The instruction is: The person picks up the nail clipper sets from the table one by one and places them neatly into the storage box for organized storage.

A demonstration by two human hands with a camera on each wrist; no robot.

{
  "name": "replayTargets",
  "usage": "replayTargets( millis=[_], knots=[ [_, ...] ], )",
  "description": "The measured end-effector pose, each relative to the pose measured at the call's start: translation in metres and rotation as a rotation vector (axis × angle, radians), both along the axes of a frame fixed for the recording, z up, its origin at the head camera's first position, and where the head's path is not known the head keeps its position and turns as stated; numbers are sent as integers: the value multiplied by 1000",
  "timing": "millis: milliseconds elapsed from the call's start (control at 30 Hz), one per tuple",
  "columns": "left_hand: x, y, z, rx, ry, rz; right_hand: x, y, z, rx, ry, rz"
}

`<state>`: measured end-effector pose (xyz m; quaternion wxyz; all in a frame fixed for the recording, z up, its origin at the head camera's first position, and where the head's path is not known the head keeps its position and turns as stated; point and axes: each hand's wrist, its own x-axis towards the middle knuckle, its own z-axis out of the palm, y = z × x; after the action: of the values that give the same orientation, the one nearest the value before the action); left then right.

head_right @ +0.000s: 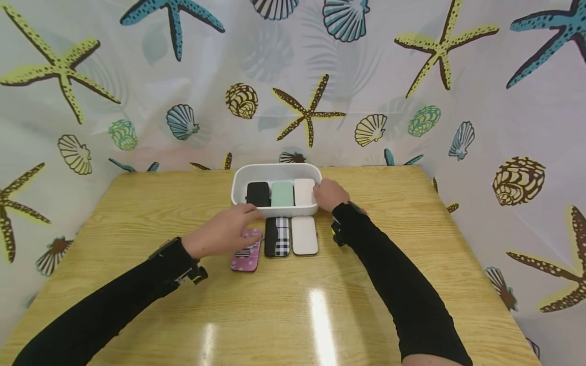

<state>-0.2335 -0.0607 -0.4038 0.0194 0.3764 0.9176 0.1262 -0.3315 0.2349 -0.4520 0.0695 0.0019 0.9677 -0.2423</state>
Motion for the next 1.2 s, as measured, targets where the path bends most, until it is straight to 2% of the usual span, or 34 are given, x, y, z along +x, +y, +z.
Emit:
replayTargets(
  millis=[100, 333, 467, 867, 1067, 1200],
  knots=[
    [3, -4, -9, -66, -40, 4, 1, 1, 1, -5, 2, -6],
    [8, -11, -26, -221, -196, 25, 1, 2, -1, -16, 1, -9],
    [9, -11, -32, -241, -239, 37, 1, 3, -1, -15, -1, -9],
    [7, -15, -43, -227, -173, 45, 1, 2, 0, -24, -3, -2],
    [8, -16, -40, -183, -157, 43, 0, 2, -1, -48, -1, 1],
    [8, -15, -32, -121, -116, 27, 1, 1, 0, -52, 4, 3]
  ],
)
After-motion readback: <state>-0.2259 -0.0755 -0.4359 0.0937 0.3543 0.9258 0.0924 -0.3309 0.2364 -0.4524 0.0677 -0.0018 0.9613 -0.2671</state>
